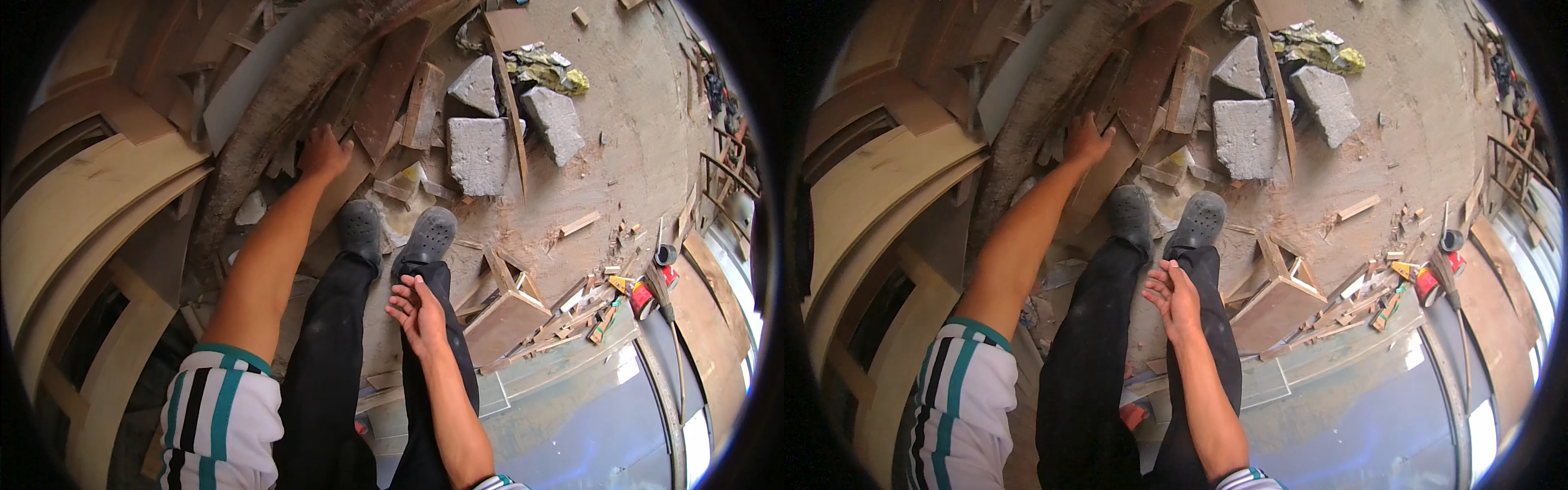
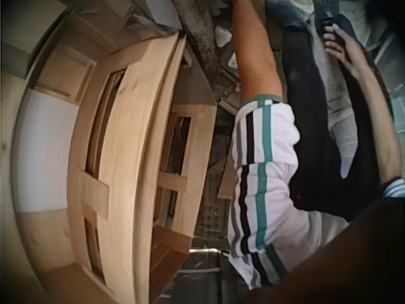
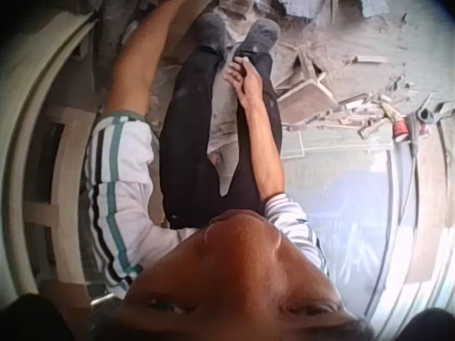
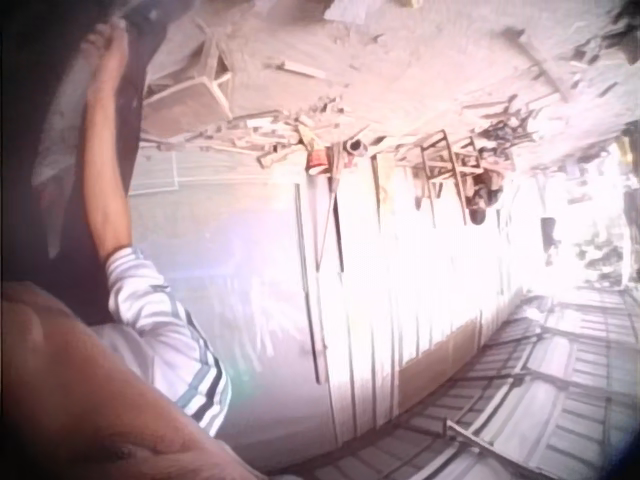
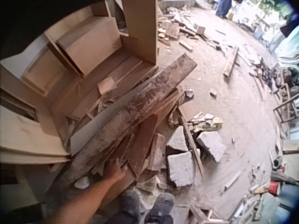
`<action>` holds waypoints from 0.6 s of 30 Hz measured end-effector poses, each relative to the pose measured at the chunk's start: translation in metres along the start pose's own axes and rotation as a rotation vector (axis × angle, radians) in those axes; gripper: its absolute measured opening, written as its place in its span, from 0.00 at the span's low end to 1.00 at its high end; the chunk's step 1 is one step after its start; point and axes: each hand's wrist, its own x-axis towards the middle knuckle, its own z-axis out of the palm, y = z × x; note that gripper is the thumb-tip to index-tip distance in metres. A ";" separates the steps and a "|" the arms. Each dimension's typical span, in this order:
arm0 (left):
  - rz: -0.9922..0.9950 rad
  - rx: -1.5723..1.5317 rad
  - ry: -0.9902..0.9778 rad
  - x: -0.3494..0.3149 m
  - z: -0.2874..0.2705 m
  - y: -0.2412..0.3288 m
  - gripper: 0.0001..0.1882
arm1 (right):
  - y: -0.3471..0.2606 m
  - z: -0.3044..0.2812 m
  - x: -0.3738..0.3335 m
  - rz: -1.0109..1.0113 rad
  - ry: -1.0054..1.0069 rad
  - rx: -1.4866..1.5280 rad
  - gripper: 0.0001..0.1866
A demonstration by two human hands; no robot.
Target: The person gathers pieces of wood from a cluttered area, then sits on the ground and uses a hammer to break a small wooden piece into smaller fragments.
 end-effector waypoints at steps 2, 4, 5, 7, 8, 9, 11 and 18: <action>-0.042 0.026 0.023 0.013 0.019 -0.004 0.41 | 0.007 -0.004 0.011 -0.005 -0.020 -0.048 0.19; -0.061 0.032 -0.012 0.024 0.029 -0.003 0.44 | 0.010 -0.007 0.017 -0.016 -0.020 -0.104 0.19; -0.051 0.072 0.023 0.026 0.033 -0.003 0.44 | 0.012 -0.009 0.020 -0.020 -0.017 -0.143 0.19; -0.034 0.152 0.103 0.031 0.036 -0.004 0.44 | 0.009 -0.004 0.023 -0.057 -0.023 -0.230 0.20; -0.042 0.175 0.113 0.033 0.040 -0.006 0.44 | 0.006 -0.001 0.024 -0.078 -0.033 -0.251 0.20; -0.054 0.199 0.130 0.035 0.041 -0.008 0.44 | 0.004 0.003 0.027 -0.100 -0.050 -0.275 0.20; -0.072 0.205 0.151 0.040 0.042 -0.010 0.44 | 0.001 0.008 0.031 -0.125 -0.075 -0.297 0.21; -0.066 0.130 0.009 0.031 0.027 0.007 0.42 | 0.010 0.000 0.041 -0.103 -0.060 -0.297 0.20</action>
